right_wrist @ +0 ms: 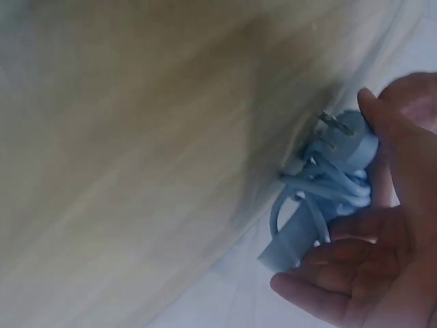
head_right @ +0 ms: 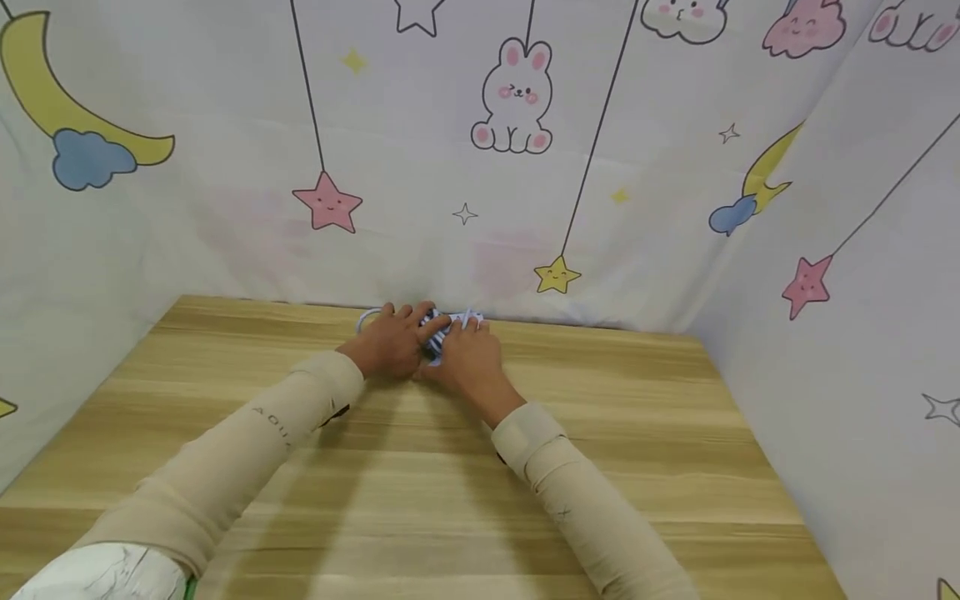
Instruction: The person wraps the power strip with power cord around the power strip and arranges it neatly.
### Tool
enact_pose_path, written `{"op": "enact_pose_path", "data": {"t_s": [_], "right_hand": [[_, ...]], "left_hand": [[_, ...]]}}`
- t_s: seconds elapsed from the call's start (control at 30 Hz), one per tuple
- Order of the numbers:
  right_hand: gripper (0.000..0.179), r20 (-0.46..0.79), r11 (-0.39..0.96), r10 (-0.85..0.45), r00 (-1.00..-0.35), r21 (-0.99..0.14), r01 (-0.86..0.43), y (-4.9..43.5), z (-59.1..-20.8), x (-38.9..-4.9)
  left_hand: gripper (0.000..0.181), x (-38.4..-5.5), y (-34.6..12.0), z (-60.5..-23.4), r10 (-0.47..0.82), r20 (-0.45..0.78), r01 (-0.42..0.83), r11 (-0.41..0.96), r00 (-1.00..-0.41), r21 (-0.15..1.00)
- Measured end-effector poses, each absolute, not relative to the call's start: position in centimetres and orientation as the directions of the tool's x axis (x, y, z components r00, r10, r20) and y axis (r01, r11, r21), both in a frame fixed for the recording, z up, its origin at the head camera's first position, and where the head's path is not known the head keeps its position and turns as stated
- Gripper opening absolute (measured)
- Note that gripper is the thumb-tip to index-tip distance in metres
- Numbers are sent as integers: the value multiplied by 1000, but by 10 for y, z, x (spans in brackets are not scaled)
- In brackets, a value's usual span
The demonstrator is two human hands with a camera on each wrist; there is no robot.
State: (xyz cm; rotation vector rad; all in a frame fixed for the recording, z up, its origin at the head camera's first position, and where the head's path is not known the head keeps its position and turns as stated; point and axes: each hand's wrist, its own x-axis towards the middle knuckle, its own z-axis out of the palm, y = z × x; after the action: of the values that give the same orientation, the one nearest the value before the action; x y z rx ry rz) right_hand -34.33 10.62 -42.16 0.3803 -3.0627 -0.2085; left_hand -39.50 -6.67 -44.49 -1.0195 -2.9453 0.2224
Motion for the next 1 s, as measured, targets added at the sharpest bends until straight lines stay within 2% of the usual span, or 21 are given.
{"op": "enact_pose_path", "data": {"t_s": [0.13, 0.27, 0.4, 0.57, 0.73, 1.0], "right_hand": [[118, 50, 963, -242, -969, 136, -233, 100, -424, -340], [120, 39, 968, -228, -973, 118, -222, 98, -423, -336], [119, 51, 976, -212, -976, 55, -209, 100, -420, -334], [117, 86, 974, -217, -972, -40, -221, 107, -419, -336], [115, 116, 964, -241, -964, -84, -251, 111, -418, -337], [108, 154, 955, -254, -955, -120, -273, 116, -419, -337]], "left_hand": [[71, -394, -77, -436, 659, 5, 653, 746, -752, -130], [67, -396, -82, -427, 688, -8, 688, 725, -725, -44], [74, -402, -80, -419, 696, -32, 695, 718, -717, 40], [87, -407, -75, -411, 688, -32, 686, 726, -725, 52], [104, -412, -70, -410, 674, -30, 672, 739, -739, 46], [105, -414, -66, -413, 653, -51, 648, 757, -756, 81]]}}
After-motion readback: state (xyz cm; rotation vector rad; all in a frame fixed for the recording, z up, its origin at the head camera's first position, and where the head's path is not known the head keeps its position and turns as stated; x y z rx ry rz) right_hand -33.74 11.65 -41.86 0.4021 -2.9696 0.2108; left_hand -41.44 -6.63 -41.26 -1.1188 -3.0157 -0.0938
